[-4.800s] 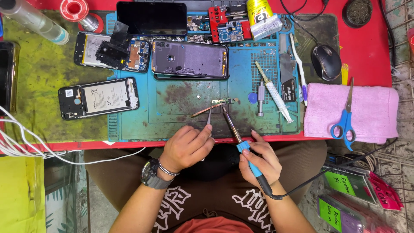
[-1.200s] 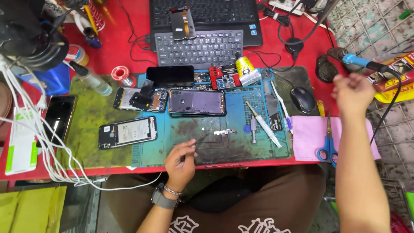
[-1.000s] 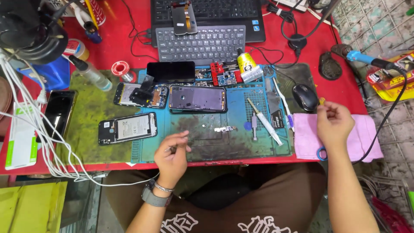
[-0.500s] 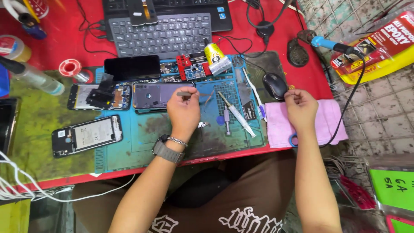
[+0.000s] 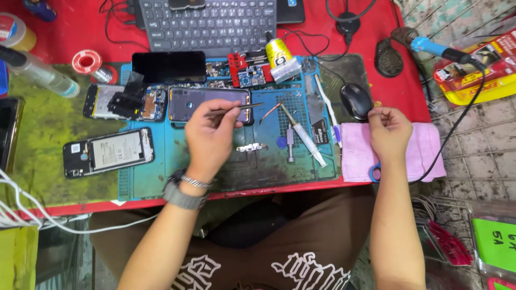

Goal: Soldering and repairing a small circuit board from a mobile phone using a heat gun, tweezers, and a soldering iron.

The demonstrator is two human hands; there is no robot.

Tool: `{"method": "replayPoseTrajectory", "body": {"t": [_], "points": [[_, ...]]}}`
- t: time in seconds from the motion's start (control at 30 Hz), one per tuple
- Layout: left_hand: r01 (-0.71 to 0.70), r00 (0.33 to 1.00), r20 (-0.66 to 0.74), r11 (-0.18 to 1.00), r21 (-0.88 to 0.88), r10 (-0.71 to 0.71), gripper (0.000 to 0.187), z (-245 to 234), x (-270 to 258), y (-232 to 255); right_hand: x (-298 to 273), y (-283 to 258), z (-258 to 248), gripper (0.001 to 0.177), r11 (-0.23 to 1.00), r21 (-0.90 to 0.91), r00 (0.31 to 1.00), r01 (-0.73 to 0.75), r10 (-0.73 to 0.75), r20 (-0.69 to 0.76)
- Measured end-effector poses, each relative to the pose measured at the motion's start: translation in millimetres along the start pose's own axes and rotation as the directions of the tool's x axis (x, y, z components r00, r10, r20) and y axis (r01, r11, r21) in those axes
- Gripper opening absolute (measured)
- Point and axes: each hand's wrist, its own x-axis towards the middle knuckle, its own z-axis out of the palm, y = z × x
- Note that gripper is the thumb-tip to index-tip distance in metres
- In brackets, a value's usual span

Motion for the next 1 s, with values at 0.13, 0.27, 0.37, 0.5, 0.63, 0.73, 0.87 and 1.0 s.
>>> {"method": "replayPoseTrajectory", "body": {"t": [0.13,0.27,0.37,0.5,0.63,0.73,0.87,1.0], "points": [[-0.026,1.000,0.017,1.000,0.011,0.025,0.018,-54,-31,5,-4,0,-1,0.010,1.000,0.024,1.000,0.007,-0.008,0.008],[0.080,0.994,0.072,0.997,0.003,-0.080,0.018,-91,-58,-18,-8,-13,-1,0.005,0.999,0.023,0.999,0.035,-0.035,0.009],[0.077,0.990,0.117,0.996,-0.033,-0.073,0.014,-101,-69,-30,-7,-16,-8,0.003,0.994,-0.010,0.994,0.110,-0.110,0.024],[0.021,0.991,0.135,0.999,-0.032,-0.016,0.014,-102,-69,-32,-25,-57,-22,0.009,0.933,-0.170,0.948,0.317,-0.308,0.074],[0.046,0.985,0.168,0.999,0.013,-0.048,0.011,-96,-69,-29,-85,-115,0,0.014,0.876,-0.229,0.903,0.424,-0.388,0.184],[0.078,0.997,0.027,0.993,-0.083,-0.076,0.015,-90,-67,-33,-122,-143,35,0.015,0.807,-0.089,0.795,0.584,-0.546,0.263],[0.089,0.996,0.013,0.989,-0.116,-0.088,0.014,-91,-66,-33,-144,-159,80,0.014,0.701,-0.065,0.664,0.710,-0.636,0.392],[0.087,0.996,0.030,0.996,-0.028,-0.086,0.013,-87,-66,-25,-142,-152,110,0.011,0.692,-0.200,0.696,0.694,-0.574,0.431]]}}
